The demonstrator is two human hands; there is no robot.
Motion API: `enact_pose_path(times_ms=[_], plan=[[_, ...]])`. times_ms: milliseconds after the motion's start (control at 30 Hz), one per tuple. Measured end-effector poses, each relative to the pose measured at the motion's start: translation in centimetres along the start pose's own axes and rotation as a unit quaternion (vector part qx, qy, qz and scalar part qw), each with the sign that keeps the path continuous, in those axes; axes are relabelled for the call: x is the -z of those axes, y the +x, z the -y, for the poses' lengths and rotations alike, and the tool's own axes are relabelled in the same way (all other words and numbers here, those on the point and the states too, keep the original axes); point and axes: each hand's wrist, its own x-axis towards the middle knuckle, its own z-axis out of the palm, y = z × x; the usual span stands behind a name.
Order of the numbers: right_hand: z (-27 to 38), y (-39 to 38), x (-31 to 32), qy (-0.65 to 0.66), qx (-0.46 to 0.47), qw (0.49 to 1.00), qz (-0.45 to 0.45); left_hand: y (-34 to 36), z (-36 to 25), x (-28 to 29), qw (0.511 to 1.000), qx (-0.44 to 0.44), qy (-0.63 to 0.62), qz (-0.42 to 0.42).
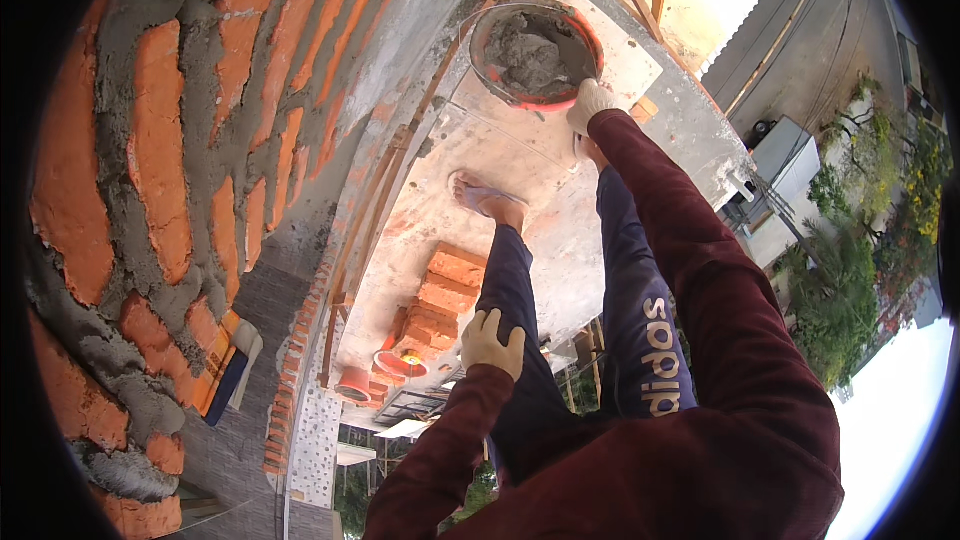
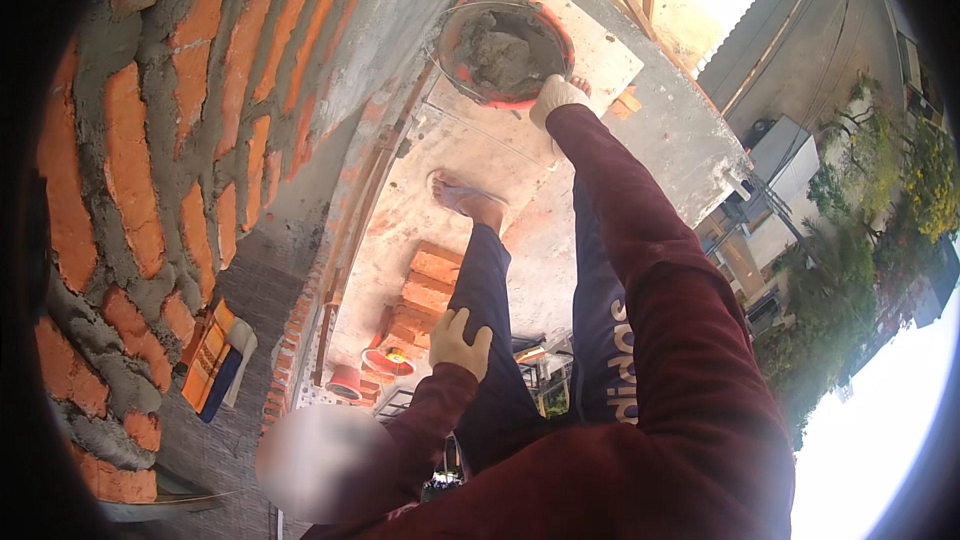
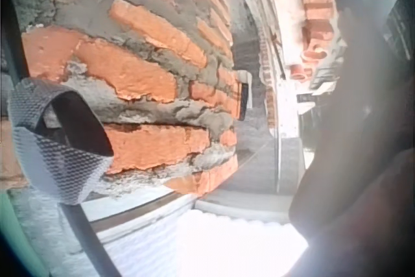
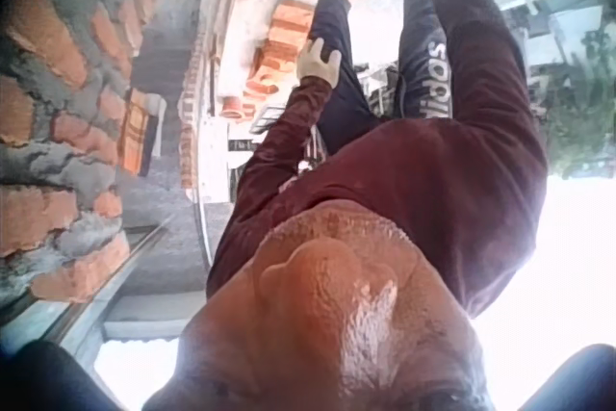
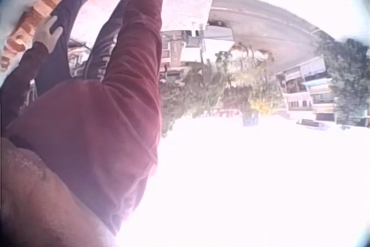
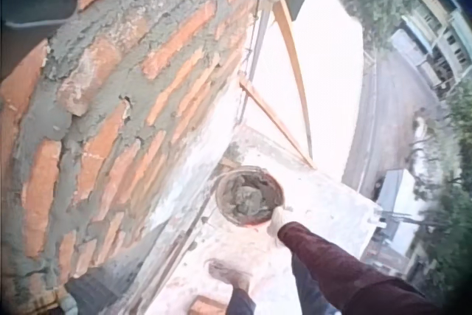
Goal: The person scoops mortar from a bucket using a trowel and applies it to a brick wall. They then pick up a brick, place it on the mortar, and tap it into position. This process is repeated multiple times to extend the wall.
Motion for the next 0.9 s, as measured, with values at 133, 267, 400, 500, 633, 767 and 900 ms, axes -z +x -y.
enact_pose_path(times_ms=[133, 267, 400, 500, 633, 767, 900], plan=[[4.6, 5.7, -1.9, 0.234, 0.195, 0.944, 0.129, 0.5, -0.6, 0.0, 1.0, 0.002, 0.02, 0.002], [1.8, 3.5, -0.8, 0.822, 0.001, 0.504, 0.264, 0.3, -1.0, 0.2, 0.999, 0.006, 0.033, 0.017], [-1.8, -0.1, 3.7, 0.928, 0.002, 0.06, 0.369, 0.4, -1.2, 0.1, 0.999, -0.01, 0.022, -0.025], [-3.1, -3.9, 6.5, 0.928, -0.04, -0.049, 0.366, 0.5, -1.3, 0.0, 0.999, -0.022, 0.013, -0.03], [-6.1, -9.0, 8.8, 0.744, 0.024, 0.587, 0.317, 0.6, -1.6, -0.3, 0.999, -0.015, 0.004, -0.035], [-7.6, -7.7, 9.2, 0.126, 0.147, 0.973, -0.127, 0.6, -1.9, -0.5, 1.0, -0.003, 0.0, -0.024], [-2.7, 1.1, 7.4, 0.133, 0.059, 0.984, -0.104, 0.5, -2.3, -0.5, 1.0, 0.011, 0.014, -0.018]])
